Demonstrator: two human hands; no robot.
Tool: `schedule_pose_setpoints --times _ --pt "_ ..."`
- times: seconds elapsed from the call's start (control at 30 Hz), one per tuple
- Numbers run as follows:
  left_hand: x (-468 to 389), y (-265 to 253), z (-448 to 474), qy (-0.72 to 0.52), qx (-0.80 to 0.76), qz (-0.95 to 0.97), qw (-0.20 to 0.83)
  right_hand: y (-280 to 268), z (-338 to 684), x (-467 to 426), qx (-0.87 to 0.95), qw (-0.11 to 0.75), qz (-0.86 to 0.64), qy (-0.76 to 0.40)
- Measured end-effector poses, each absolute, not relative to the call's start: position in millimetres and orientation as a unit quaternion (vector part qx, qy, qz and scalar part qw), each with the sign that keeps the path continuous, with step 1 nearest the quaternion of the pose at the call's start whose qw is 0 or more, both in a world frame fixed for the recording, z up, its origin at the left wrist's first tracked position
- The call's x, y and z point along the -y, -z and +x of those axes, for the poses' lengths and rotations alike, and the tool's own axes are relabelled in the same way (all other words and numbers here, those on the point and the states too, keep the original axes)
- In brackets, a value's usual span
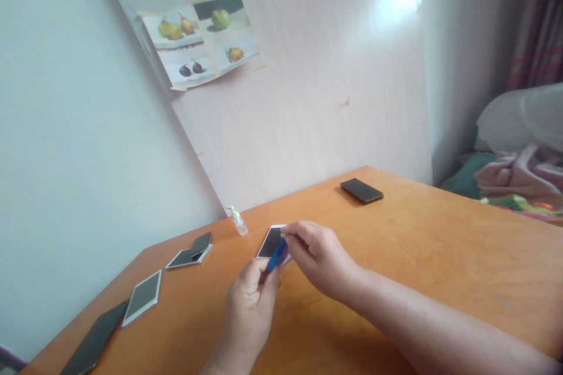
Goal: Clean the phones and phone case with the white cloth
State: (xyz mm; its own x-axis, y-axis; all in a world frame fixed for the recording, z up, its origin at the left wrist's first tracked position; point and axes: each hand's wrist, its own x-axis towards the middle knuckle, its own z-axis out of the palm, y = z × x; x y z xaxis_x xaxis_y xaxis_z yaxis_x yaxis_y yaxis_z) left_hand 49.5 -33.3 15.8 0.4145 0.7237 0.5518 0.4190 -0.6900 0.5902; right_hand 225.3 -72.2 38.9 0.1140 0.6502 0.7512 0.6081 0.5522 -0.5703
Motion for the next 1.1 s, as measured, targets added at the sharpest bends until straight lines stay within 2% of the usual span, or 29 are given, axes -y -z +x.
schedule_pose_setpoints --times 0.1,0.3,0.5,0.6,0.87,1.1 --pt "33 -15 50 -0.419 -0.347 0.819 0.184 -38 224 73 0.662 0.581 -0.472 -0.019" --pt "30 -12 50 -0.439 -0.346 0.805 0.197 -36 209 86 0.776 0.481 -0.407 -0.017" --pt "33 -16 50 -0.417 -0.349 0.819 0.183 -36 226 71 0.649 0.585 -0.483 -0.042" --pt "34 -16 50 -0.425 -0.353 0.814 0.178 -36 230 67 0.630 0.597 -0.496 -0.038" --pt "30 -11 50 -0.434 -0.343 0.803 0.221 -33 212 84 0.775 0.488 -0.401 -0.013" --pt "33 -16 50 -0.423 -0.352 0.812 0.194 -33 225 68 0.635 0.609 -0.473 -0.051"
